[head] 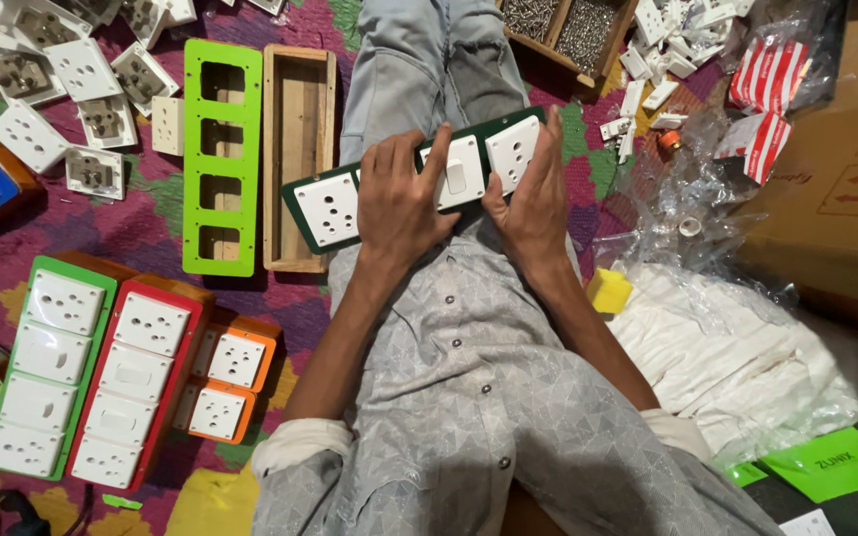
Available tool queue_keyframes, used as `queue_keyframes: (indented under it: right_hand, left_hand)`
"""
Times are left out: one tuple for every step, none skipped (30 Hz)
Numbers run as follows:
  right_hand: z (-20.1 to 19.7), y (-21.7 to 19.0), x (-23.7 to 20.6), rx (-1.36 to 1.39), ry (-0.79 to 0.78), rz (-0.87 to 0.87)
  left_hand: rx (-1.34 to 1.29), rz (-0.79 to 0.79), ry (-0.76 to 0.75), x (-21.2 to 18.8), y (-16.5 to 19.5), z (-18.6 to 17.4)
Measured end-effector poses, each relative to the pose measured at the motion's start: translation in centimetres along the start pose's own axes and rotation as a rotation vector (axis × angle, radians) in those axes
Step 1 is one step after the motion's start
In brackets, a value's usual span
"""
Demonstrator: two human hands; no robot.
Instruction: The person assembles a multi-gang electrical socket panel by hand. They insert white plastic faceplates into a green backplate, then flip it over to insert and tighten screws into the metal terminals. The process is repeated for multiple units.
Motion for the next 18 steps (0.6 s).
queue_keyframes:
  right_hand:
    - [-0.12, -0.03, 0.04, 0.007, 0.001, 0.014]
    - [-0.19, -0.11, 0.05, 0.016, 0.001, 0.026]
    - [-0.34, -0.03, -0.10, 0.049, 0.002, 0.073]
    - [-0.50, 0.02, -0.36, 0.081, 0.004, 0.120]
    - [-0.51, 0.09, -0.49, 0.115, 0.007, 0.166]
    - [-0.51, 0.15, -0.58, 0.136, 0.020, 0.199]
    - [-0.46, 0.16, -0.69, 0.157, 0.033, 0.233]
    - [-0.45, 0.29, -0.76, 0.178, 0.047, 0.268]
    - [-0.55, 0.13, -0.78, 0.158, 0.057, 0.255]
    - [-0.62, 0.02, -0.71, 0.138, 0.068, 0.241]
    - [-0.70, -0.07, -0.58, 0.119, 0.080, 0.226]
    - [-0.68, -0.09, -0.45, 0.130, 0.079, 0.224]
    - [-0.68, -0.10, -0.30, 0.140, 0.077, 0.226]
    - [-0.74, -0.10, -0.17, 0.148, 0.076, 0.226]
    - [-0.83, -0.03, -0.13, 0.155, 0.078, 0.240]
    - [-0.92, 0.07, -0.11, 0.164, 0.078, 0.252]
    - [-0.97, 0.21, -0.11, 0.173, 0.076, 0.265]
    - [-1.10, 0.68, -0.01, 0.211, 0.092, 0.303]
  left_hand:
    - [-0.005, 0.002, 0.001, 0.05, 0.03, -0.01]
    - [-0.008, 0.003, 0.003, 0.06, 0.03, -0.03]
    - [-0.012, 0.004, 0.003, 0.00, 0.07, -0.05]
    - [-0.013, 0.007, 0.002, -0.10, 0.13, -0.04]
    - [-0.013, 0.013, 0.003, -0.11, 0.17, -0.04]
    - [-0.012, 0.016, 0.006, -0.16, 0.20, -0.02]
    - [-0.011, 0.018, 0.007, -0.19, 0.19, -0.01]
    - [-0.010, 0.020, 0.006, -0.19, 0.19, 0.05]
    - [-0.009, 0.022, 0.005, -0.27, 0.18, 0.05]
    - [-0.014, 0.025, 0.016, -0.25, 0.17, -0.02]
    - [-0.019, 0.028, 0.027, -0.22, 0.14, -0.08]
    - [-0.023, 0.030, 0.038, -0.21, 0.13, -0.17]
    - [-0.018, 0.027, 0.028, -0.30, 0.10, -0.12]
    - [-0.016, 0.025, 0.019, -0.34, 0.10, -0.04]
    - [-0.012, 0.024, 0.013, -0.32, 0.07, 0.04]
    - [-0.011, 0.021, 0.012, -0.28, 0.05, 0.07]
    - [-0.010, 0.018, 0.011, -0.28, 0.04, 0.07]
    - [-0.009, 0.015, 0.008, -0.28, 0.04, 0.08]
Point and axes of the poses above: each hand's wrist, its own x-axis towards the middle knuckle, its own z-axis out of the palm, y = z × x, the point moved 8 cm from there along x, towards the middle knuckle, and after that the axes turned 15 degrees about y, right-handed, at the moved point
